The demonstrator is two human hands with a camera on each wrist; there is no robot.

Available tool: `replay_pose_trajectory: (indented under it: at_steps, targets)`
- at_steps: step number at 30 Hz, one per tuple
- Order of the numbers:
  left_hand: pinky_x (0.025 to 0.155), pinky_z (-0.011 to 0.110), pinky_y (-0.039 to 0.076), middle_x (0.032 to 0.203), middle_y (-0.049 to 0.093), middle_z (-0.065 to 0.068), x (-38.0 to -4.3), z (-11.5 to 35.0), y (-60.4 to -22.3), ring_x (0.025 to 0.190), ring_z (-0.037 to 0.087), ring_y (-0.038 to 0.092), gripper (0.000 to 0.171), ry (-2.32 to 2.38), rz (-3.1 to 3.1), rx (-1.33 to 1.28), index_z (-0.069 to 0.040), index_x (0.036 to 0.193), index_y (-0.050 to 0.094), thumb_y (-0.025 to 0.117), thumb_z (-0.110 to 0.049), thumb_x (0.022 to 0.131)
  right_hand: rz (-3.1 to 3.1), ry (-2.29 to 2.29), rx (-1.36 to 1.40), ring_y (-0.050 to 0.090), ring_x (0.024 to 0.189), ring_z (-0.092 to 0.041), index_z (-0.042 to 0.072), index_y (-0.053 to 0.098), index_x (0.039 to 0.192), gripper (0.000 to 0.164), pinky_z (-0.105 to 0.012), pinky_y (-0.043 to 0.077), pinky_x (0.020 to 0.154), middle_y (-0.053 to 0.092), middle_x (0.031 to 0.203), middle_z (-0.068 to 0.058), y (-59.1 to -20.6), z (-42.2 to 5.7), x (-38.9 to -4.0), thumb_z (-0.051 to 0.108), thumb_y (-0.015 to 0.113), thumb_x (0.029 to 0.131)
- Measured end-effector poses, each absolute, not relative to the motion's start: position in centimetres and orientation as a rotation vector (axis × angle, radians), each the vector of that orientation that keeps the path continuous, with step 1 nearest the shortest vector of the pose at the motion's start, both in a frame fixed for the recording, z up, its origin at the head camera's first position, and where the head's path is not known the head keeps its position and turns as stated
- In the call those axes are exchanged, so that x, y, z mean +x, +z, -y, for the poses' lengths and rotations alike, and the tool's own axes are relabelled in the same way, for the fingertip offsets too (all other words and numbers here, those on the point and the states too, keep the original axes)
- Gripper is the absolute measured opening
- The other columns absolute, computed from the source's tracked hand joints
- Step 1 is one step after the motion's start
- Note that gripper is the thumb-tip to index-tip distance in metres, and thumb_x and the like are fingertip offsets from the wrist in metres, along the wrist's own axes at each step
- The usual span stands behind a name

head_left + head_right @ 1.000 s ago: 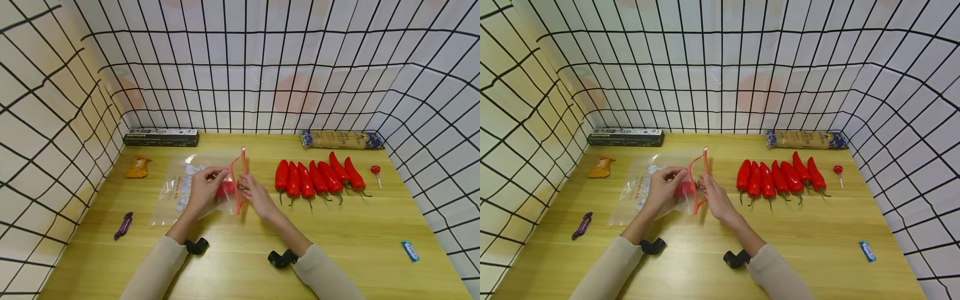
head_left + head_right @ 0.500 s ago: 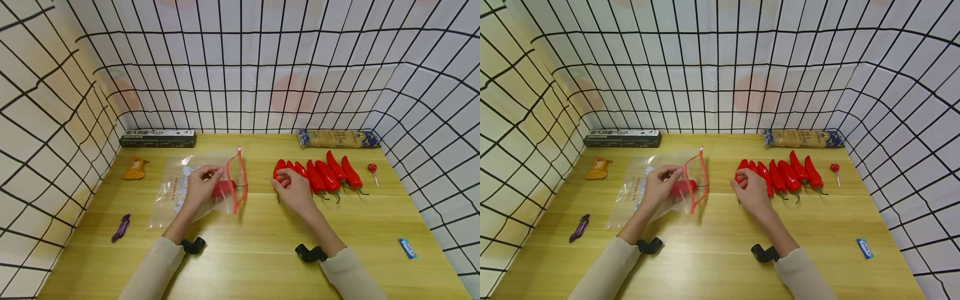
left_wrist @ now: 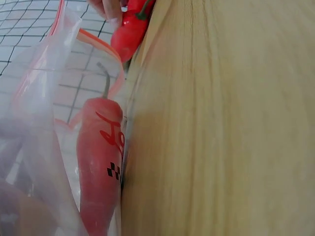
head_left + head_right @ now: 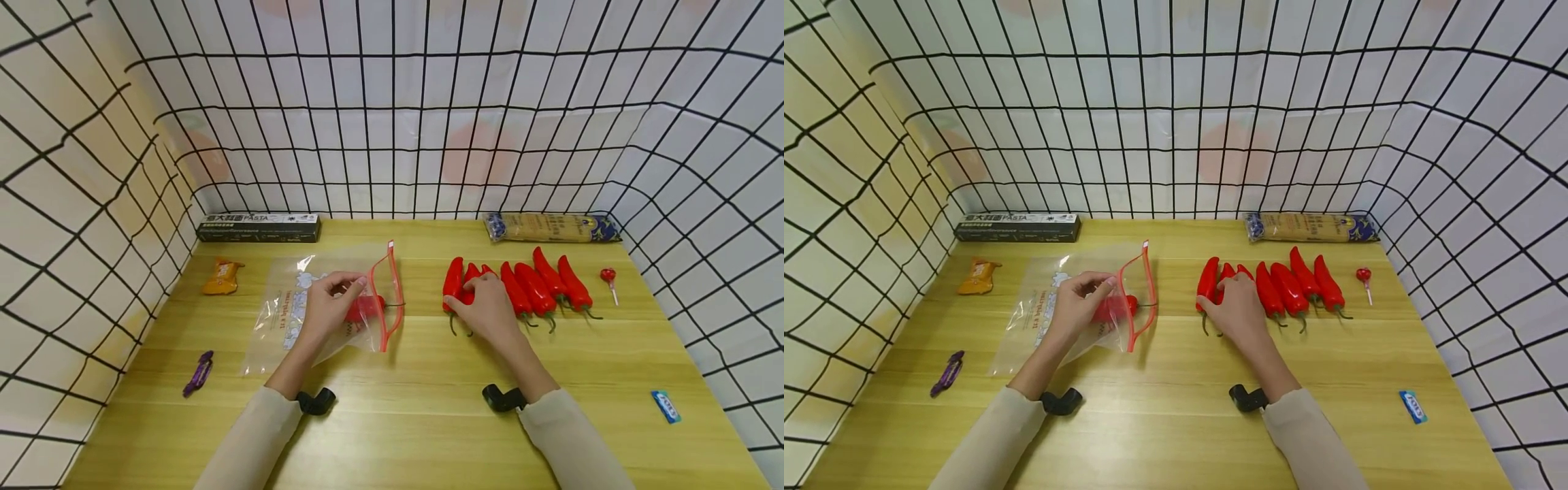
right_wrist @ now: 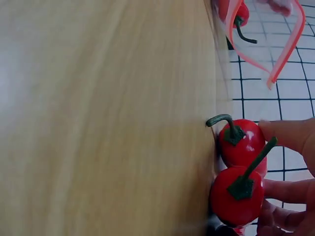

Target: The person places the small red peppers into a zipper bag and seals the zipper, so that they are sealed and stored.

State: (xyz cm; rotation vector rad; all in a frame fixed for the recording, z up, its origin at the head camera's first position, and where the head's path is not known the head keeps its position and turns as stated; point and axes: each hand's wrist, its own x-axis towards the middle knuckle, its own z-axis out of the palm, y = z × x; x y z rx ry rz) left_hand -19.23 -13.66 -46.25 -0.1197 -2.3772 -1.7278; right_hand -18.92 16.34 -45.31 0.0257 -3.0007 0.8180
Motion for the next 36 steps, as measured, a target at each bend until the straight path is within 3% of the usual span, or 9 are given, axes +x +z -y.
replay_pose_trajectory:
  at_steps: [7,15,19,26,31,36]
  targets:
    - [0.061,0.021,0.044,0.089,0.071,0.001,-19.2,13.9,-46.4,0.077,0.018,0.055,0.023,-1.762,2.37,-0.144,-0.021,0.097,0.077,0.071,-0.041,0.087,3.047,0.623,0.15,0.043,0.105,-0.033,0.006,0.073,0.095,0.052,-0.043,0.045,0.082,0.052,0.111,-0.014,-45.5,-15.7,-18.8,0.056,0.068,0.083]
    - [0.062,0.022,0.045,0.09,0.072,-0.003,-19.2,14.0,-46.5,0.078,0.018,0.057,0.021,-1.806,2.361,-0.136,-0.024,0.096,0.076,0.071,-0.042,0.087,2.972,0.734,0.201,0.042,0.113,-0.034,0.005,0.073,0.092,0.042,-0.046,0.043,0.09,0.054,0.12,-0.014,-45.6,-15.5,-19.0,0.046,0.069,0.085]
    - [0.062,0.022,0.045,0.091,0.072,0.0,-19.2,14.1,-46.6,0.079,0.019,0.056,0.025,-1.811,2.361,-0.143,-0.022,0.098,0.076,0.071,-0.043,0.087,2.933,0.816,0.227,0.046,0.113,-0.031,0.009,0.07,0.097,0.039,-0.045,0.045,0.09,0.058,0.119,-0.011,-45.5,-15.6,-19.0,0.046,0.07,0.085]
    - [0.061,0.022,0.045,0.091,0.072,-0.002,-19.4,14.1,-46.6,0.078,0.018,0.057,0.026,-1.793,2.362,-0.141,-0.023,0.099,0.076,0.071,-0.045,0.087,2.87,0.98,0.377,0.059,0.075,-0.016,0.017,0.067,0.105,0.033,-0.031,0.046,0.066,0.068,0.084,0.001,-44.2,-15.3,-18.8,0.046,0.065,0.09]
    - [0.059,0.022,0.044,0.091,0.072,-0.002,-19.3,14.0,-46.3,0.077,0.017,0.056,0.025,-1.789,2.358,-0.123,-0.023,0.099,0.076,0.071,-0.044,0.087,2.905,1.056,0.499,0.06,0.075,-0.013,0.019,0.066,0.111,0.039,-0.029,0.049,0.065,0.067,0.089,0.005,-43.6,-14.9,-18.9,0.051,0.063,0.09]
    - [0.06,0.022,0.044,0.091,0.072,-0.002,-19.2,14.0,-46.0,0.078,0.018,0.056,0.024,-1.788,2.353,-0.111,-0.023,0.098,0.076,0.072,-0.044,0.086,2.908,1.253,0.532,0.065,0.083,-0.015,0.019,0.065,0.115,0.039,-0.032,0.054,0.071,0.067,0.101,0.004,-43.9,-13.9,-19.4,0.046,0.07,0.087]
